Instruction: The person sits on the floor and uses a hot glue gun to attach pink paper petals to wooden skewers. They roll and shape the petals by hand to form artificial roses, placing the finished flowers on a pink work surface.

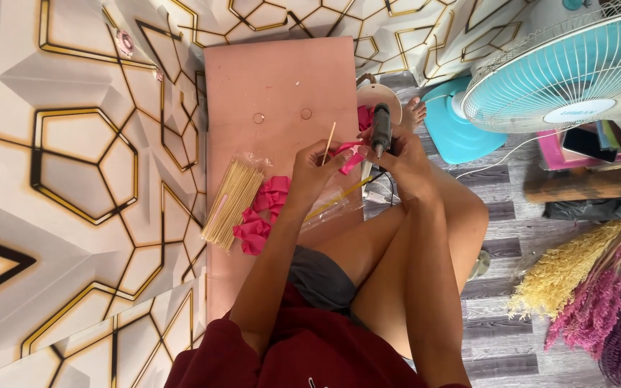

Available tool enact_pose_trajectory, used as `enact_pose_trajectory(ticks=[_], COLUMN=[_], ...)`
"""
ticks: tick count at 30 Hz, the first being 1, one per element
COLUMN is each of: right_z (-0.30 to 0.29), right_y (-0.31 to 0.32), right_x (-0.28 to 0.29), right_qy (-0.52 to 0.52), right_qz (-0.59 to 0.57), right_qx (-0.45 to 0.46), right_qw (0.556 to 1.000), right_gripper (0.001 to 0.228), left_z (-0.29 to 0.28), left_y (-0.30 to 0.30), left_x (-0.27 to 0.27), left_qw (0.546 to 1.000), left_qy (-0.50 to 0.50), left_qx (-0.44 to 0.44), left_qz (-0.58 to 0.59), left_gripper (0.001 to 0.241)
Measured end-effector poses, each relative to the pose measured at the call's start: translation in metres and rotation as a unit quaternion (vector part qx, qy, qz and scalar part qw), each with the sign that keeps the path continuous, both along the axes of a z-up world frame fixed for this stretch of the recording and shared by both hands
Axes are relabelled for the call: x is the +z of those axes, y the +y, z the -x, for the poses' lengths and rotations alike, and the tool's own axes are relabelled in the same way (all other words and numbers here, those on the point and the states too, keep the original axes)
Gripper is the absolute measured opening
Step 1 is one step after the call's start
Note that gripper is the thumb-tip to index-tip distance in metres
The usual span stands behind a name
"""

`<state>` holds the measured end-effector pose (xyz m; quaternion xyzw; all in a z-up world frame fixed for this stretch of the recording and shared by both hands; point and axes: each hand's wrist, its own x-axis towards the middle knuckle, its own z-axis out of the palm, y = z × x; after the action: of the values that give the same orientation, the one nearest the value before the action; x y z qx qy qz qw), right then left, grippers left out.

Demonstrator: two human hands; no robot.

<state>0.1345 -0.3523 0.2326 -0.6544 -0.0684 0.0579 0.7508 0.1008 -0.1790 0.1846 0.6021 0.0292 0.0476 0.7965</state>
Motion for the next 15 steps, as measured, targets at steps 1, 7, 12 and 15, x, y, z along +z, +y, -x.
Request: enact_pose_trajectory(ticks=[1,7,12,15], right_z=[0.001,-0.006,-0.009,-0.01], right_y=[0.0,-0.008,-0.009,-0.011], right_x=[0.001,-0.026,-0.013,-0.017], right_qy=[0.002,-0.006,-0.024,-0.024], right_qz=[-0.002,0.003,-0.008,-0.016], right_qx=[0.001,0.009,-0.006,-0.007], right_qw=[1.0,1.0,1.0,1.0], right_gripper=[0.035,0.036,0.035,0.032], left_z=[0.002,0.006,0.01,0.015], left_y=[-0.001,0.004,0.014,0.023], left_x=[-0.002,-0.012,-0.021,-0.012], left_qw=[1.0,1.0,0.996,0.99], left_qy=[-0.004,0.012,0.066,0.112], left_qx=[0.004,0.001,-0.032,-0.059], left_qz=[-0.006,-0.002,0.047,0.056], left_gripper=[0.016,0.018,0.025,0.021])
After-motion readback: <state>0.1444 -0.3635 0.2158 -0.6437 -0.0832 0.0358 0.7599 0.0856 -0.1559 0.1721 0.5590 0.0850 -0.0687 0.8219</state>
